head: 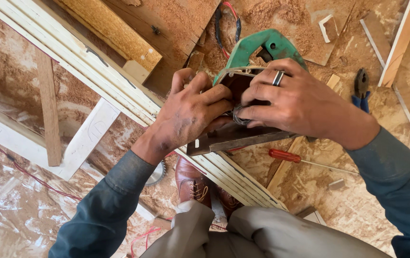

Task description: The person kneels on the workshop floor repairing a circular saw. They work a central bolt on the saw base by hand, use a wrench and a screwdriver on the saw, remove the blade guard cover, handle its small screws and fittings, and reposition the cover on the saw body.

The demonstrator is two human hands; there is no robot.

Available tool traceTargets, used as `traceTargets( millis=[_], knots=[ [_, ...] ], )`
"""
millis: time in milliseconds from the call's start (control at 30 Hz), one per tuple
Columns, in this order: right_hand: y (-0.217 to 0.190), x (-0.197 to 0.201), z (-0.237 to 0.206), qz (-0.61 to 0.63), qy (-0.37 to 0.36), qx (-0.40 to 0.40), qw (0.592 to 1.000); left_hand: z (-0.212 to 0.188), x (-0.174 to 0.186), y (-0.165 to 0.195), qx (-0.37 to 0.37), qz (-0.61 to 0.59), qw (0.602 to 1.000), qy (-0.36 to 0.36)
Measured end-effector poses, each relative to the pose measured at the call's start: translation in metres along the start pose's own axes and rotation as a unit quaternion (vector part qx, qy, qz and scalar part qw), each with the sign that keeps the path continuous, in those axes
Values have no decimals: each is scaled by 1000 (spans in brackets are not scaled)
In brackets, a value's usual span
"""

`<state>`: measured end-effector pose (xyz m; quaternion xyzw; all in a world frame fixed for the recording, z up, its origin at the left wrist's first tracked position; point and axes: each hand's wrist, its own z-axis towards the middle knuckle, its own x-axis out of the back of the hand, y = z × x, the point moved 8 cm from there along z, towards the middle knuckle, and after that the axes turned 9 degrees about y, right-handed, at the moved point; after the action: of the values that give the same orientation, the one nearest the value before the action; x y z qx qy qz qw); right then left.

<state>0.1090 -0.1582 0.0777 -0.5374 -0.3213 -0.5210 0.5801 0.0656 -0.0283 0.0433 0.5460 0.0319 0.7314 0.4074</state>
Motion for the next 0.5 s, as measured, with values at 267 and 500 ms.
traceTargets(
  millis=[267, 500],
  knots=[
    [-3, -5, 5, -52, 12, -17, 998, 0, 0, 1, 8, 3, 1000, -3],
    [1, -3, 3, 4, -10, -10, 1000, 0, -1, -1, 7, -6, 1000, -6]
  ],
)
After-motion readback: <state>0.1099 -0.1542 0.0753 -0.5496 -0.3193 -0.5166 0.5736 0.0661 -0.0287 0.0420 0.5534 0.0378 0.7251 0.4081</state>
